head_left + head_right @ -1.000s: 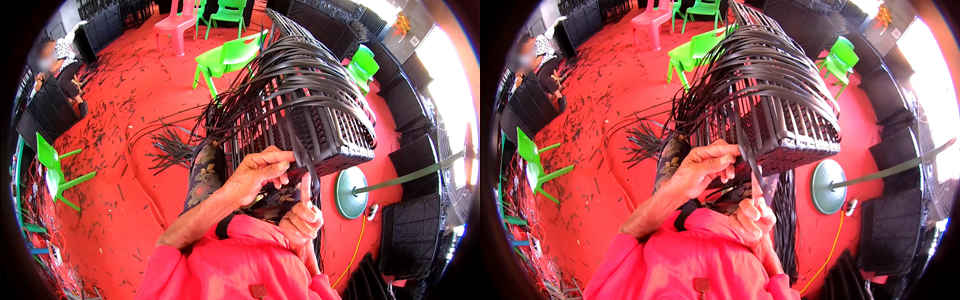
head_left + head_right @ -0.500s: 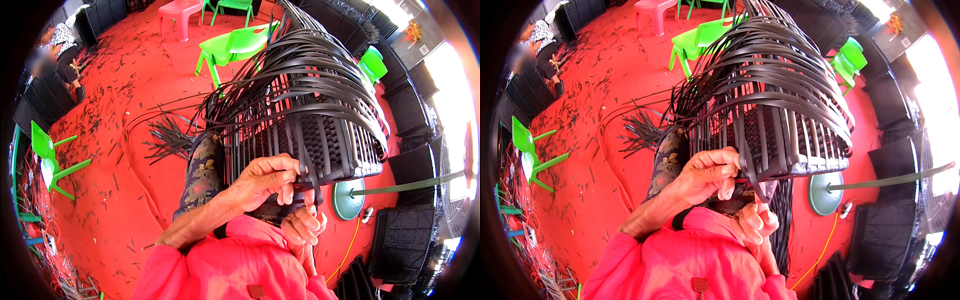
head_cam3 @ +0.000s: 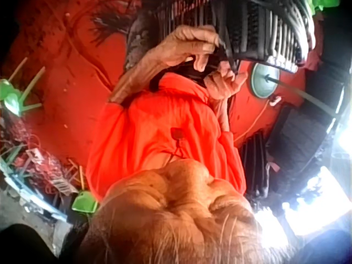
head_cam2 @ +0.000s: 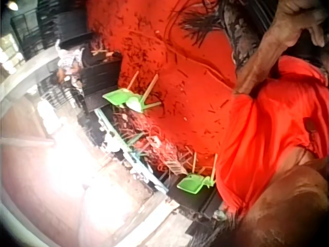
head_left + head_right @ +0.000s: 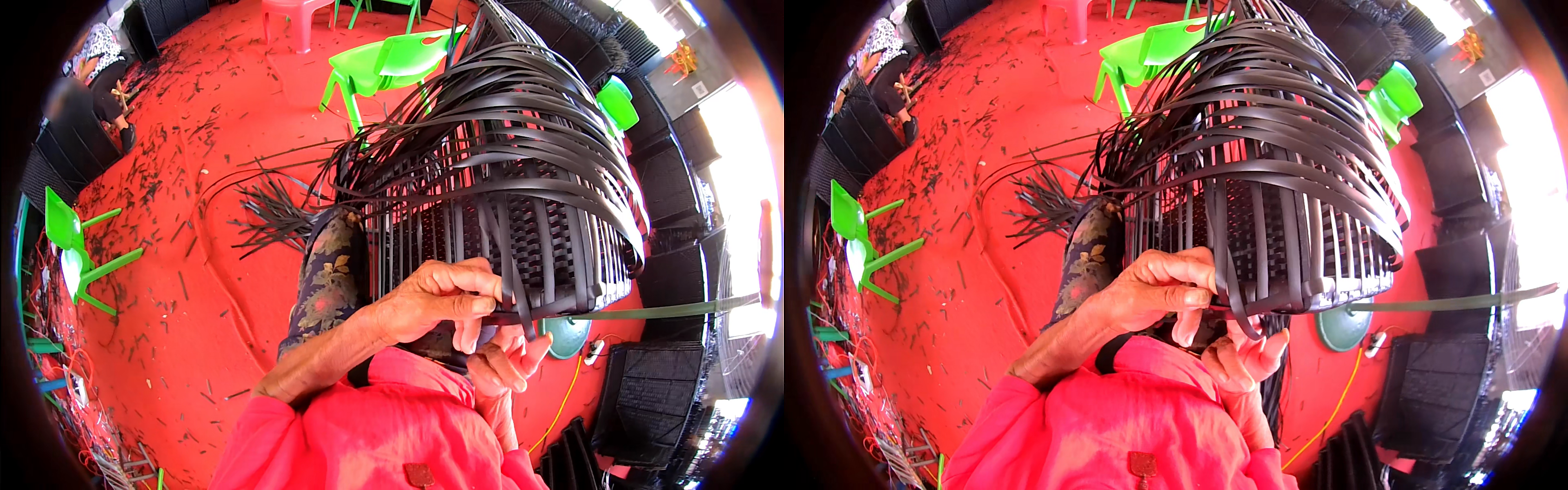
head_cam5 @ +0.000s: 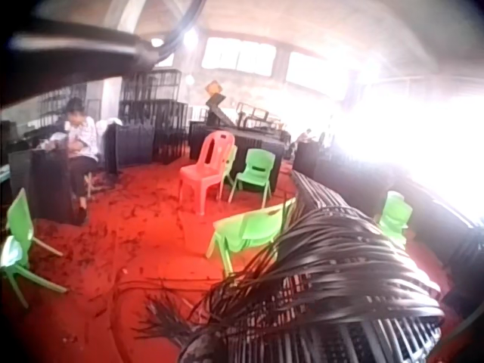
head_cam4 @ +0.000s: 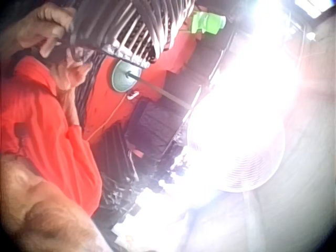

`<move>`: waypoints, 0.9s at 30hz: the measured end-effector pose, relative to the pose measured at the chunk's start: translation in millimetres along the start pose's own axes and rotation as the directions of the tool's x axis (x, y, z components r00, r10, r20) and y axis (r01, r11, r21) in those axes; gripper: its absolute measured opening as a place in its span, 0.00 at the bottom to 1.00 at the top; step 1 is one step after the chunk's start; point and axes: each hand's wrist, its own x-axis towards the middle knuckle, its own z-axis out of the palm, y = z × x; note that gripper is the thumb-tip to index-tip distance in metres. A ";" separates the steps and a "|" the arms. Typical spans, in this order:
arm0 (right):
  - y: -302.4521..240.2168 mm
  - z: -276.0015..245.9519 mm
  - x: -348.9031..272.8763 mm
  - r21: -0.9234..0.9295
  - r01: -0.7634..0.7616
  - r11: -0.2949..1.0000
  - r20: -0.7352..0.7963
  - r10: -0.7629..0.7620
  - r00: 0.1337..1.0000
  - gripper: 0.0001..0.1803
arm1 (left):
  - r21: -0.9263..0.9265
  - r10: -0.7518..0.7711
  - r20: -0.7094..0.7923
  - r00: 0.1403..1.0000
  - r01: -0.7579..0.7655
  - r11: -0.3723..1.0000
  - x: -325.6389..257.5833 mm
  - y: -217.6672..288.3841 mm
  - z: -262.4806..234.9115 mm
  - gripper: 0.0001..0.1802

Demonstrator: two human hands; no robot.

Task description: The person weaves black plastic straps through the slots of a black furniture frame by hand, pulling the material tight and looping it around the structure.

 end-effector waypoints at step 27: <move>-81.3 81.4 56.2 -0.369 0.145 -0.918 0.418 -0.024 0.908 0.26 | 0.890 0.214 0.093 0.972 -0.177 0.421 -15.8 -63.8 28.1 0.22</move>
